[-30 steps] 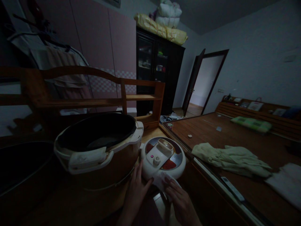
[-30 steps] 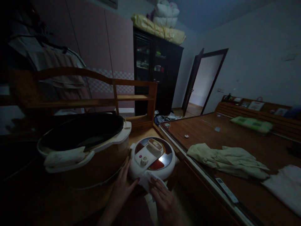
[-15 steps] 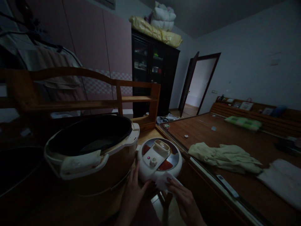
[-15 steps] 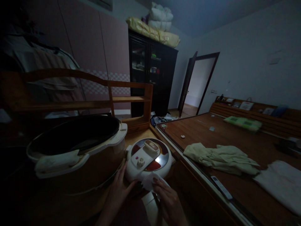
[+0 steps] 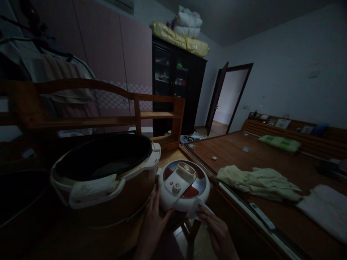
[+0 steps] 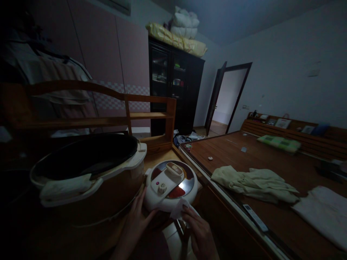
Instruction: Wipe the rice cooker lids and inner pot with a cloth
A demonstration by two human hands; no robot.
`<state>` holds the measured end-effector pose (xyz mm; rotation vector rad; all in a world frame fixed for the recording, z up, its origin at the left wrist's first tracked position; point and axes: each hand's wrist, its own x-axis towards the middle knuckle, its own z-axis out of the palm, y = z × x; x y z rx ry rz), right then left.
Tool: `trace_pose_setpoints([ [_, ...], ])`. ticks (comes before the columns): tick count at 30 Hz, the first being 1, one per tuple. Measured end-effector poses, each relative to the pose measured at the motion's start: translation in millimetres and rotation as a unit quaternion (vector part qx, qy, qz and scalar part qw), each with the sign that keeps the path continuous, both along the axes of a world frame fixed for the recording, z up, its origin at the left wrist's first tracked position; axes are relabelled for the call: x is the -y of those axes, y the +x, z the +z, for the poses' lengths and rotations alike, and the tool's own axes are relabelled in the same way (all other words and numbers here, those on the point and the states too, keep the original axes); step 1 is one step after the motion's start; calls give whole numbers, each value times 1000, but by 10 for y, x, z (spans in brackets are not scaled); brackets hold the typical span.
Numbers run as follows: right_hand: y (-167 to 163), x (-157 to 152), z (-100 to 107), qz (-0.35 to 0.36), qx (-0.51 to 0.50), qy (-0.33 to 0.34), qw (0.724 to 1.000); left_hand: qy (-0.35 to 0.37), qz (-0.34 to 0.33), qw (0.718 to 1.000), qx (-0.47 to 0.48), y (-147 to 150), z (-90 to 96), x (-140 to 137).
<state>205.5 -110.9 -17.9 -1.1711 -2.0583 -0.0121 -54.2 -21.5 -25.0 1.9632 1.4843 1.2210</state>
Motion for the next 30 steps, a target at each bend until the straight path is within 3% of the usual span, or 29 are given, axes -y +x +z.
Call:
trace_pose_setpoints([
  [15,7,4,-164,-69,14,40,997,11,14,1000,-6,1,-89,-43],
  [30,165,-55,-153,-101,-55,-23,993,13,18,1000,-12,8,-70,-32],
])
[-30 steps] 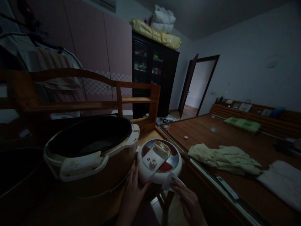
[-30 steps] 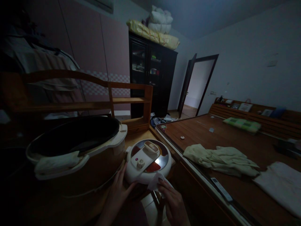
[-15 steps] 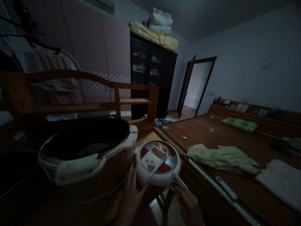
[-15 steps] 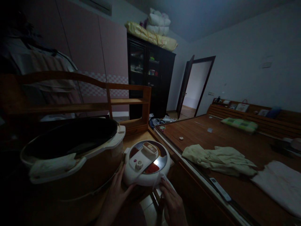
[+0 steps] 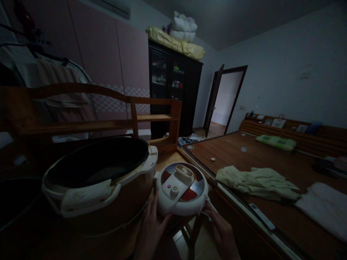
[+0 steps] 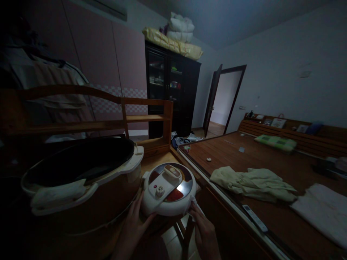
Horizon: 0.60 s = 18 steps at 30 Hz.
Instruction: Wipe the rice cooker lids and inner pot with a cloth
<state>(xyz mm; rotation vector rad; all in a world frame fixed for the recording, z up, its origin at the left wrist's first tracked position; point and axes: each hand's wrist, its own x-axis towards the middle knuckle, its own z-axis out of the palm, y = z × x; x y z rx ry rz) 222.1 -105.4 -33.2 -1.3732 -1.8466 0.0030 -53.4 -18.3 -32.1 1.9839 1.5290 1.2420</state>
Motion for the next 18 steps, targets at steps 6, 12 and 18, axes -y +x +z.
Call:
trace_pose_setpoints([
  [6,27,-19,23,-6,15,-4,1000,1,2,1000,-10,6,-12,-15],
  [12,52,-42,87,-15,42,-5,999,-3,6,1000,-14,-1,-24,-19],
  [18,75,-62,70,-26,30,-15,999,-3,-3,1000,-11,-3,-32,-22],
])
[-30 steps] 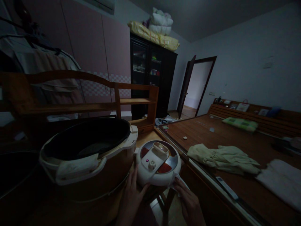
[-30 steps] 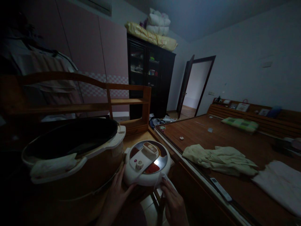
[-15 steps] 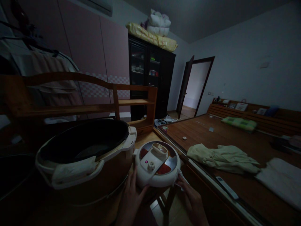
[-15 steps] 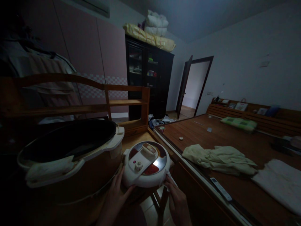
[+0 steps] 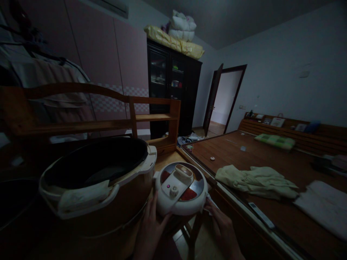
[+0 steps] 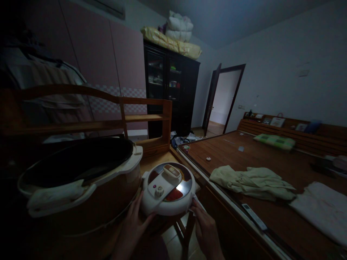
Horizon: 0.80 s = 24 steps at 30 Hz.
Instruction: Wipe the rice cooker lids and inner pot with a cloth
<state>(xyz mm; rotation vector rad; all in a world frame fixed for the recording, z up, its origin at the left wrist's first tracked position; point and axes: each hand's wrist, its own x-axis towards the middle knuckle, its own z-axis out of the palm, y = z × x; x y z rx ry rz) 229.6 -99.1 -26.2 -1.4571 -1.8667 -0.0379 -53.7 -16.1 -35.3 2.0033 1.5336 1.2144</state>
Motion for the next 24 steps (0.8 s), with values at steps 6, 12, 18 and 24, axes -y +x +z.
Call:
trace_pose_setpoints([
  [6,3,-104,12,-52,-67,-21,996,-1,2,1000,-3,8,19,10],
  [12,72,-233,179,-61,-78,-28,995,-6,1,1000,1,11,21,13],
  [18,157,-363,301,-65,-76,-33,994,11,7,1000,8,13,2,-7],
  [24,272,-639,346,-119,-165,-10,979,-8,7,1000,-1,4,1,2],
])
